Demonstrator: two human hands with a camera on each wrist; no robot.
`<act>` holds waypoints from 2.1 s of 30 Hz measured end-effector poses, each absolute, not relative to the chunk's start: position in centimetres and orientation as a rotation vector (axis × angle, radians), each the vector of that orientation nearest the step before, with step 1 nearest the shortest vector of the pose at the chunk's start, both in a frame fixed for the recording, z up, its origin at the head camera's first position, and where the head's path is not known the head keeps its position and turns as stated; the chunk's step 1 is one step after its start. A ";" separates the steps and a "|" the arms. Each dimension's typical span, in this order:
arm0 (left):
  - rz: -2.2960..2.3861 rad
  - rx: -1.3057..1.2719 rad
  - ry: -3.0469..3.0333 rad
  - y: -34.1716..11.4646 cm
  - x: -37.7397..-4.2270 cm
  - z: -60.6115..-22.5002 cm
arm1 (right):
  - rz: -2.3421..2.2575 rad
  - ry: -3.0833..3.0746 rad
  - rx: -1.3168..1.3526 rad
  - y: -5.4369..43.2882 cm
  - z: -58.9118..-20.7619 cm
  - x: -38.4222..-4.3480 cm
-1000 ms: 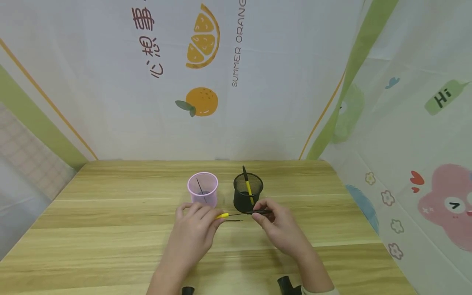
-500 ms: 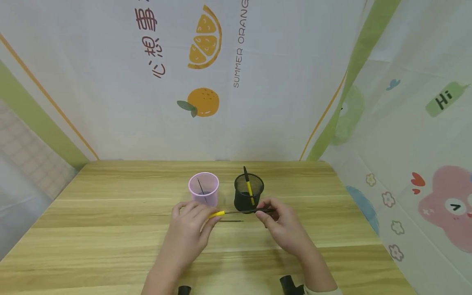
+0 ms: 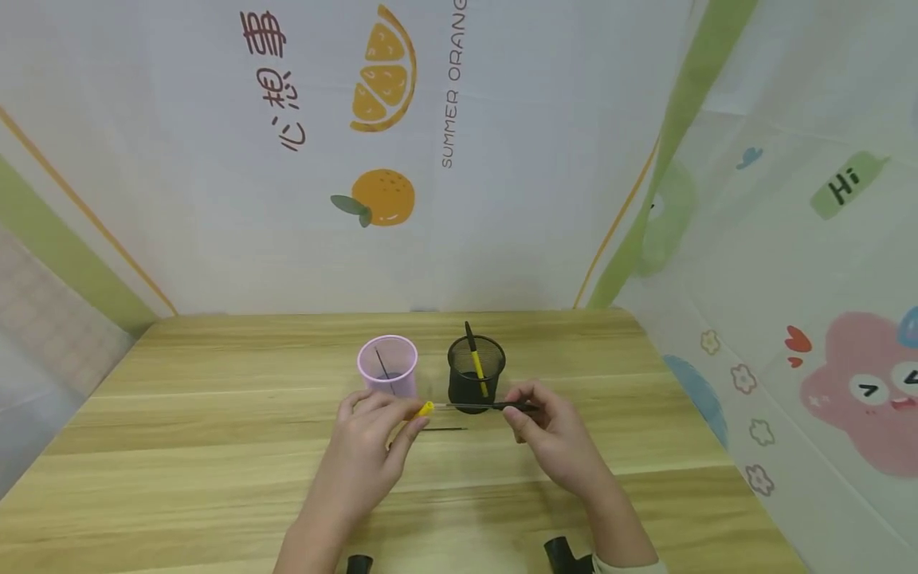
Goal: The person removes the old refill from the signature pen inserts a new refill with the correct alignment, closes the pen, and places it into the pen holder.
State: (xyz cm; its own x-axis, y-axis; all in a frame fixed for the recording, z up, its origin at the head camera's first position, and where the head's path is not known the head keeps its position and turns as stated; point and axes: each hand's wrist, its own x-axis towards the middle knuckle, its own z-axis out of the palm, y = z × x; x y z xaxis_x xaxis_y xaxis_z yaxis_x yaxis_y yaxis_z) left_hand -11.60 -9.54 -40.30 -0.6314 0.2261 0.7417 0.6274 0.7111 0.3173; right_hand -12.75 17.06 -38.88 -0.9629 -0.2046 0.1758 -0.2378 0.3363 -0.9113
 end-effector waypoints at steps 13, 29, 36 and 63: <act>-0.713 -0.601 -2.250 -10.1 -11.1 -40.2 | 1.771 -2.533 0.417 17.0 -38.9 -12.5; -0.317 -0.437 -2.779 -12.0 -10.4 -40.9 | 1.810 -2.553 0.460 16.3 -39.2 -12.6; -0.287 -0.456 -2.872 -13.8 -10.9 -41.4 | 1.792 -2.553 0.466 16.0 -39.4 -12.5; -0.258 -0.470 -3.024 -15.2 -10.7 -42.6 | 1.815 -2.566 0.506 16.8 -39.8 -11.7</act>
State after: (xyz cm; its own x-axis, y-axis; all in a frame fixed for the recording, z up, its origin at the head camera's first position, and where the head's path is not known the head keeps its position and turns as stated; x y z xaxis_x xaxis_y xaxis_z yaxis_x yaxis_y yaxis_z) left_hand -10.68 -15.16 -42.60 -0.9507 0.2951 0.0950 0.3069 0.9391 0.1545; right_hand -11.70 16.84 -39.80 -0.9487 -0.2799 0.1471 -0.2320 0.3000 -0.9253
